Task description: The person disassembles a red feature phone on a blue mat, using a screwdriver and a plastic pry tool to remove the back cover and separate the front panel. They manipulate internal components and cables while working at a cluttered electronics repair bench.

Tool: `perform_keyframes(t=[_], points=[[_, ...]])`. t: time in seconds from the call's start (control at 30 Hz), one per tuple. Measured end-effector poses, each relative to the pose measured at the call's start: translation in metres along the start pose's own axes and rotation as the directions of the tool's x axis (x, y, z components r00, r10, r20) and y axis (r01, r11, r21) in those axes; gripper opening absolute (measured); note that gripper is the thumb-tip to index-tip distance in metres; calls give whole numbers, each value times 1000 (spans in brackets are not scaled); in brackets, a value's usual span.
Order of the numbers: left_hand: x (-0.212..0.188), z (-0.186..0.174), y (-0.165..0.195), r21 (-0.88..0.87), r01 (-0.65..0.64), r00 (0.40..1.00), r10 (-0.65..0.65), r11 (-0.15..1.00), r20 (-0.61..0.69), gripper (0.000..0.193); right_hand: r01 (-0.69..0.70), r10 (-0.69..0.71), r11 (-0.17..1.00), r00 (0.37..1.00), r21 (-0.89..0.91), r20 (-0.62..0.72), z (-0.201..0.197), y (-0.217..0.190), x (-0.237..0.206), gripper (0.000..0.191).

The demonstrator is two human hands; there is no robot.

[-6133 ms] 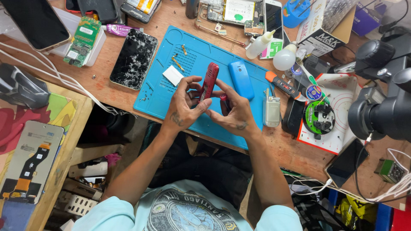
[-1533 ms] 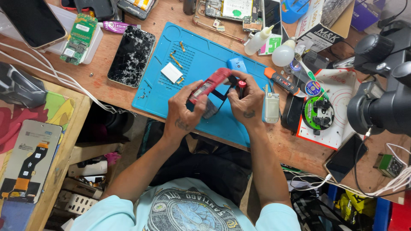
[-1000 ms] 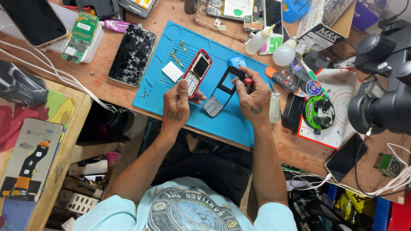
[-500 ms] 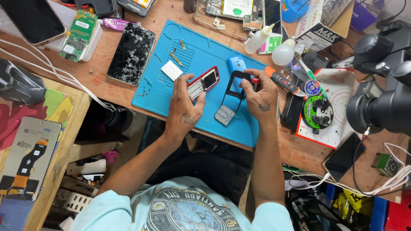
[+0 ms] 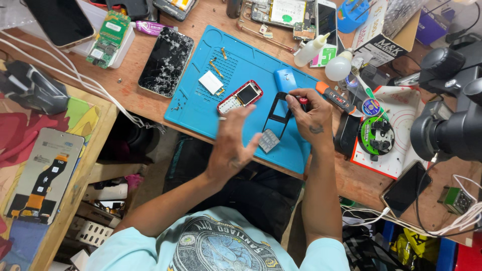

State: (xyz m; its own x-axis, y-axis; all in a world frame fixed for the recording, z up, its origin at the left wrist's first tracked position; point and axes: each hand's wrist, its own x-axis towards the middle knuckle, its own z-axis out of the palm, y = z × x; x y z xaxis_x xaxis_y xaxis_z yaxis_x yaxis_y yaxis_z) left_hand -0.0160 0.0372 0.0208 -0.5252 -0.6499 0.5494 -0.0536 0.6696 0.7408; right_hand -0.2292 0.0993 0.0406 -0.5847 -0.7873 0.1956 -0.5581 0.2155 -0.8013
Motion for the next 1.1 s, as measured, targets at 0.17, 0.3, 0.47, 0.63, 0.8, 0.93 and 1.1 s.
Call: perform_keyframes(t=[0.17, 0.3, 0.47, 0.63, 0.8, 0.93, 1.1], points=[[0, 15, 0, -21, 186, 947, -173, 982, 271, 85, 59, -65, 995, 995, 80, 72, 2, -3, -3, 21], [2, 18, -3, -52, 221, 945, -200, 974, 257, 76, 13, -9, 997, 998, -75, 57, -4, -8, -8, 36], [-2, 13, -9, -198, 246, 957, -205, 949, 204, 43, 68, -35, 976, 987, -208, 156, -17, -13, -38, 35], [0, 14, -4, -329, 392, 915, -326, 859, 238, 35, 266, -250, 918, 964, -294, 92, -5, -8, -69, 35], [1, 9, 10, -482, 411, 908, -298, 774, 296, 33, 174, -181, 954, 984, 245, 6, -7, -2, -100, 55], [-4, 6, 25, -491, 500, 852, -304, 713, 427, 31, -123, 85, 836, 992, 535, 95, -5, 10, -133, 46], [-4, -8, 17, -427, 408, 860, -183, 807, 476, 40, -359, 194, 629, 931, 689, 308, -32, 34, -185, 45]])
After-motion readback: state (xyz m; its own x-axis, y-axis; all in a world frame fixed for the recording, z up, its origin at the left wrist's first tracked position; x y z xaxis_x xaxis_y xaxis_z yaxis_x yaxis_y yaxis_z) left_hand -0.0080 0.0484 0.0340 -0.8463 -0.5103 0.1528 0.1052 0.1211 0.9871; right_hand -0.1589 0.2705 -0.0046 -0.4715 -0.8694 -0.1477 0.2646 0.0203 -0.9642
